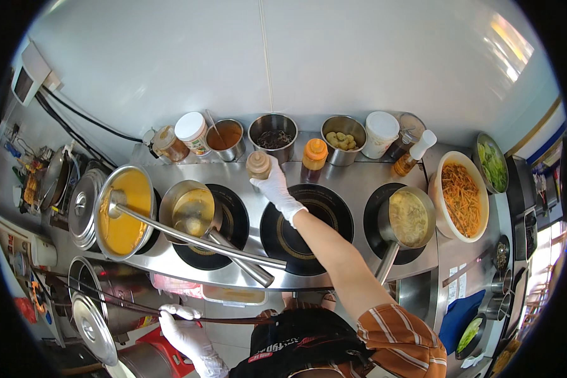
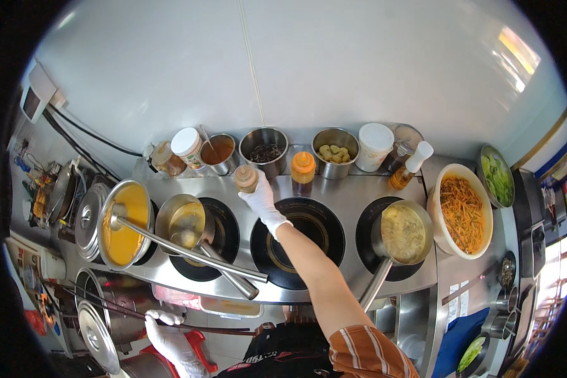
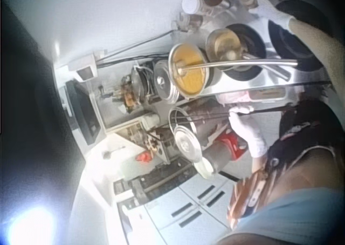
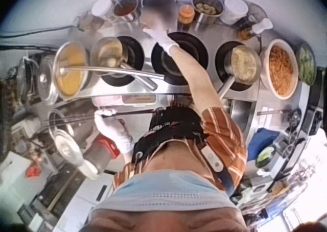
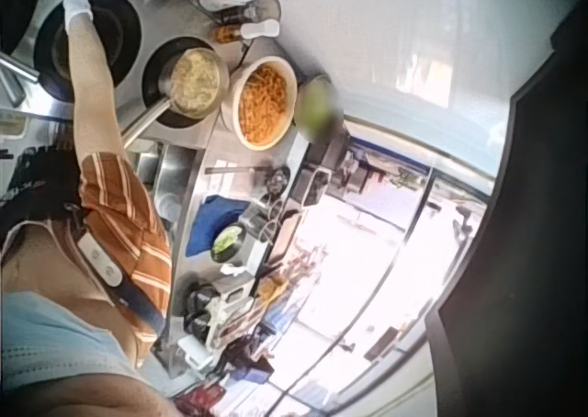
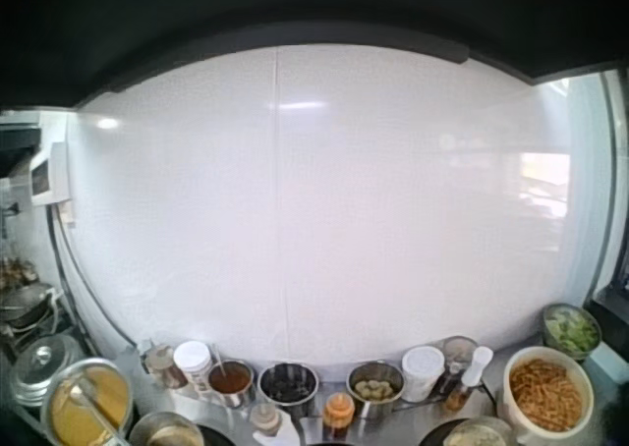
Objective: The person assembles a noodle bowl by placing lettuce in a bowl, adding cooked noodles and broth from a pot, then topping with chopped green onions, peanuts, and a fried egg. The finished bowl is placed on a tray.
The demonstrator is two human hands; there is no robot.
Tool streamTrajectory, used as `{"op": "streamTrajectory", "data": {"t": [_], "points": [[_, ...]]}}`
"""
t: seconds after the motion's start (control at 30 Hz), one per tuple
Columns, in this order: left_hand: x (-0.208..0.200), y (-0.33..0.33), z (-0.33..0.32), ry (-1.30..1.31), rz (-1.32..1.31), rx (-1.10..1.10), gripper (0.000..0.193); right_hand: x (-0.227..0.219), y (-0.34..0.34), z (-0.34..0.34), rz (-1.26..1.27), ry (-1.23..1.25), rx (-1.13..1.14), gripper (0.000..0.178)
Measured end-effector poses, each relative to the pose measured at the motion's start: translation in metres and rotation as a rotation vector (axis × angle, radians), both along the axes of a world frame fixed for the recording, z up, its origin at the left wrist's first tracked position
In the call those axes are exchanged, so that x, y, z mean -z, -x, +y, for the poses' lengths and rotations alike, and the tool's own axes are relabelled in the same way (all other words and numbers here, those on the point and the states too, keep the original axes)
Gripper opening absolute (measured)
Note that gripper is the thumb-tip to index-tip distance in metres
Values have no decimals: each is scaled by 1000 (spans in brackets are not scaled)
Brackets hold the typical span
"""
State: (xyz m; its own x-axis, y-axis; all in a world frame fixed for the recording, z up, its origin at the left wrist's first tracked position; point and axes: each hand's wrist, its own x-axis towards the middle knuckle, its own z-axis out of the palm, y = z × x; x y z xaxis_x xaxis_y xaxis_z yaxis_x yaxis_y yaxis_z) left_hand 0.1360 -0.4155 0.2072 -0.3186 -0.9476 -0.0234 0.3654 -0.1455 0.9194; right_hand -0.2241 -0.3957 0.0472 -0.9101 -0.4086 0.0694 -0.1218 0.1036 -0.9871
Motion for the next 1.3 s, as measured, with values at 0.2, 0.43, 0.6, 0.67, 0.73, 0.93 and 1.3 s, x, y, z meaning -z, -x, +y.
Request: {"op": "streamTrajectory", "data": {"t": [0.2,0.43,0.6,0.67,0.73,0.93,1.3], "points": [[15,8,-18,-75,-29,4,29,31,-22,41,-23,92,351,74],[-3,31,-27,-102,-104,53,26,14,20,86,402,-146,775,77],[-29,38,-16,71,-393,42,16,11,41,77,170,-50,655,83],[-31,42,-14,100,-418,-6,19,9,42,75,144,-8,659,79],[-31,41,-11,48,-389,-2,21,6,42,76,97,71,660,75],[-29,46,1,100,-375,65,23,-41,13,128,75,231,513,68],[-15,78,54,-44,80,455,25,-168,-53,422,629,-1280,225,63]]}}
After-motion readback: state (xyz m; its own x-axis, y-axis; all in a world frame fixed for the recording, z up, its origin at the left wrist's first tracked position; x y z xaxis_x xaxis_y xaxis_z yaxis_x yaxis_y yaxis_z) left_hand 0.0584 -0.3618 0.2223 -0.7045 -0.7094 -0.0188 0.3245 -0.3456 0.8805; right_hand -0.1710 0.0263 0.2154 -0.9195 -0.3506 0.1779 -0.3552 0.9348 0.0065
